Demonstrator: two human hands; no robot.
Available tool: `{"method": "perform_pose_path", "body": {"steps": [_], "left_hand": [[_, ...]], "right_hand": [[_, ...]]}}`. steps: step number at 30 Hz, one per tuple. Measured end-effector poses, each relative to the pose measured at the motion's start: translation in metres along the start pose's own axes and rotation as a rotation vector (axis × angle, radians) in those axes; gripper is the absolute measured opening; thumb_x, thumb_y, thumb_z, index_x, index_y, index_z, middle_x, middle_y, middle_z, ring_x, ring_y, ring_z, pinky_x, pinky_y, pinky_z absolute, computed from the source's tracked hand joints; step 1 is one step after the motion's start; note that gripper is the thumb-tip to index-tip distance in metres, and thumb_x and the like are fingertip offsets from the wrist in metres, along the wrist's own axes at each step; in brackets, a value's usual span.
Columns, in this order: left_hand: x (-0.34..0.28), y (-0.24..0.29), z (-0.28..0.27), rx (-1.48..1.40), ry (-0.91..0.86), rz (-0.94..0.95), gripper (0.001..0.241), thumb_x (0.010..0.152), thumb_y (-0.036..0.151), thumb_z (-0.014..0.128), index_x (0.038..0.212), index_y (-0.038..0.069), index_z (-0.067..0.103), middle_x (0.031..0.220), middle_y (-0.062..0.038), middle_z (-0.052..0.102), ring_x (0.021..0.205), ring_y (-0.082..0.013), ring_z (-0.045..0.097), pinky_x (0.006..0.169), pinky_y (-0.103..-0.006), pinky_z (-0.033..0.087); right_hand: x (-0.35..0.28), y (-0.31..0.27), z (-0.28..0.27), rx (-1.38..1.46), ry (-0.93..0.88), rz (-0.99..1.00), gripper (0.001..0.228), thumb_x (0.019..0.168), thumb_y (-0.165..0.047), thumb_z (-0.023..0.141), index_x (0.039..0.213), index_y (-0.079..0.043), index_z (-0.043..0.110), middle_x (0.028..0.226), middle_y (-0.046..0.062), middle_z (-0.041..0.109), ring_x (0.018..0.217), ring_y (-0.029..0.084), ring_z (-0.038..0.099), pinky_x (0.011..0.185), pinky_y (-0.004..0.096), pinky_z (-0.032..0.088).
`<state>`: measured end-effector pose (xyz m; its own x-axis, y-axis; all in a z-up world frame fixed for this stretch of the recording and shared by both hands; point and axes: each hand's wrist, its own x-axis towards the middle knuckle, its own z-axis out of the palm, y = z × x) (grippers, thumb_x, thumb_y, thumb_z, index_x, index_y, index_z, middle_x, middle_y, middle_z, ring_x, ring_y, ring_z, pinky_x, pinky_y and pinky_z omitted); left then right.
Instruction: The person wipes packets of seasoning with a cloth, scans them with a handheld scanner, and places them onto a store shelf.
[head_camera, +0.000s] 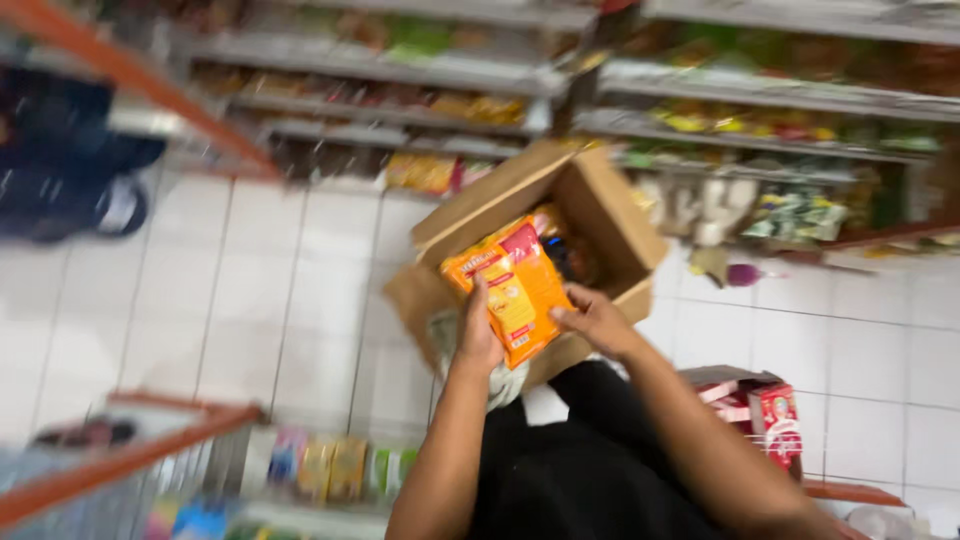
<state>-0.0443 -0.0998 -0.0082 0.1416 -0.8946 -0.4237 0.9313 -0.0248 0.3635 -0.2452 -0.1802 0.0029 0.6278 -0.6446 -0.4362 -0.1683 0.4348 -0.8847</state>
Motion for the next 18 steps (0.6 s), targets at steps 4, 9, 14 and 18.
{"method": "perform_pose_path", "body": {"steps": [4, 9, 14, 18], "left_hand": [[0.043, -0.044, 0.053, 0.735, 0.082, 0.282, 0.058, 0.106, 0.046, 0.064, 0.135, -0.004, 0.063, 0.130, -0.018, 0.069, 0.113, -0.0270, 0.065, 0.098, -0.0459, 0.054], [0.049, -0.110, 0.095, 0.457, -0.045, -0.412, 0.046, 0.097, 0.042, 0.058, 0.136, 0.018, 0.054, 0.122, -0.002, 0.065, 0.103, -0.0237, 0.066, 0.084, -0.0434, 0.055], [0.078, -0.218, 0.132, 0.115, -0.066, -0.344, 0.044, 0.102, 0.027, 0.061, 0.139, 0.003, 0.054, 0.127, -0.014, 0.066, 0.114, -0.0303, 0.066, 0.097, -0.0464, 0.055], [0.094, -0.262, 0.184, 0.126, -0.206, -0.281, 0.045, 0.095, 0.017, 0.056, 0.138, 0.004, 0.053, 0.131, -0.016, 0.066, 0.120, -0.0314, 0.066, 0.104, -0.0492, 0.054]], "right_hand": [[-0.050, -0.059, -0.023, -0.153, 0.358, -0.097, 0.028, 0.092, -0.020, 0.072, 0.113, -0.001, 0.072, 0.096, 0.009, 0.076, 0.086, 0.022, 0.070, 0.078, 0.036, 0.057], [-0.101, -0.074, -0.086, -1.024, 0.577, -0.368, 0.019, 0.082, -0.013, 0.072, 0.100, -0.007, 0.072, 0.097, 0.014, 0.074, 0.092, 0.036, 0.069, 0.077, 0.043, 0.055], [-0.157, -0.070, -0.145, -1.078, 0.268, -0.588, 0.040, 0.073, -0.018, 0.082, 0.110, -0.008, 0.072, 0.118, 0.016, 0.066, 0.112, 0.038, 0.061, 0.094, 0.048, 0.049], [-0.187, -0.071, -0.240, -0.713, 0.473, -0.634, 0.052, 0.073, -0.012, 0.081, 0.123, -0.008, 0.068, 0.133, 0.013, 0.064, 0.126, 0.034, 0.060, 0.107, 0.044, 0.046]]}}
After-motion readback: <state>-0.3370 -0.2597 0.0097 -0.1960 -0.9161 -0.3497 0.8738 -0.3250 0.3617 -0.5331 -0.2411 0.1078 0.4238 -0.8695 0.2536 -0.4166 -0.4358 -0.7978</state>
